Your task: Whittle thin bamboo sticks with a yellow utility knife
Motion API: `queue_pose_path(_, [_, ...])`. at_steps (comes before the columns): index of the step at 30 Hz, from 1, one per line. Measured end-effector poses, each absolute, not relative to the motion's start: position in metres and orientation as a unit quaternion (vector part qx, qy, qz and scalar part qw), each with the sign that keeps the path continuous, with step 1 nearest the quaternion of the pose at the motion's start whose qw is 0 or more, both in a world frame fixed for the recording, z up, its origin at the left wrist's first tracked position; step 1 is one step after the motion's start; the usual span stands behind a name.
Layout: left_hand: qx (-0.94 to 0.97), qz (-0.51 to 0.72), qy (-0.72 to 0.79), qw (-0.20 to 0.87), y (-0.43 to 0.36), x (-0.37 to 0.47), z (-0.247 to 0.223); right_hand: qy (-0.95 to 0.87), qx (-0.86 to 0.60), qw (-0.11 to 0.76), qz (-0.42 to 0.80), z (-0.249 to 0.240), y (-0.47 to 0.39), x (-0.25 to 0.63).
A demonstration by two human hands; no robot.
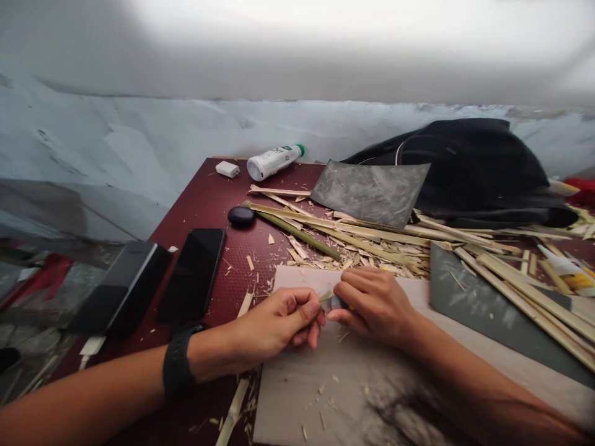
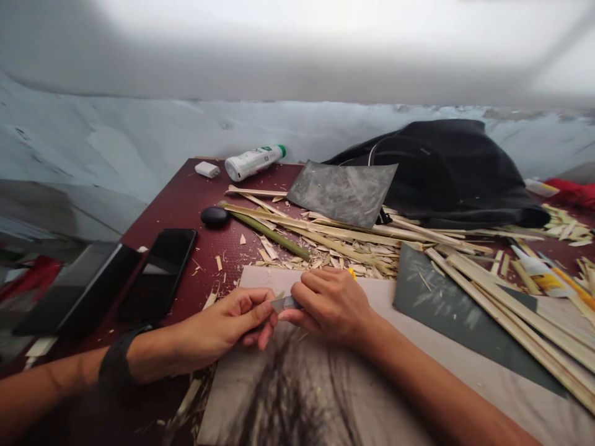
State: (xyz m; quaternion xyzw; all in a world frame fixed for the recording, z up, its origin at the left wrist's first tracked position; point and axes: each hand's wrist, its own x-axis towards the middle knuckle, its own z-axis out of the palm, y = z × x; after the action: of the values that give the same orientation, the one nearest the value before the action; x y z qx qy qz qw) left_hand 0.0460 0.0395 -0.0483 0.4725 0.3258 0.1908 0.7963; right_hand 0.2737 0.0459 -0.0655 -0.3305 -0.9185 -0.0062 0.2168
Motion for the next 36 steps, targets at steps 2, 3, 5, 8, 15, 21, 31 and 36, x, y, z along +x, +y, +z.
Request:
queue_pose_path(2, [0.465,0.19,0.331,0.799,0.04,0.045,-0.048,-0.919,-0.334,0.207,-0.019,-0.065,0.049,0.278])
queue_pose_path(3, [0.461,0.187,0.332,0.802,0.04,0.045,-0.048,-0.915,-0.346,0.207,-0.026,-0.065,0.052,0.282])
queue_pose_path(5, [0.454,0.178,0.329,0.809,0.04,0.044,-0.047,-0.886,-0.404,0.226,-0.044,-0.064,0.059,0.292])
queue_pose_path(8, [0.433,0.171,0.328,0.822,0.039,0.044,-0.045,-0.82,-0.505,0.258,-0.078,-0.062,0.065,0.303])
queue_pose_path(15, [0.365,0.193,0.335,0.847,0.04,0.046,-0.046,-0.888,-0.383,0.253,-0.036,-0.056,0.054,0.286])
queue_pose_path(21, [0.336,0.204,0.309,0.866,0.04,0.045,-0.046,-0.914,-0.334,0.231,-0.002,-0.056,0.048,0.287])
queue_pose_path(31, [0.349,0.221,0.308,0.857,0.038,0.049,-0.05,-0.912,-0.345,0.219,0.015,-0.054,0.038,0.268])
queue_pose_path(36, [0.354,0.243,0.32,0.845,0.036,0.051,-0.047,-0.909,-0.36,0.207,-0.021,-0.056,0.043,0.277])
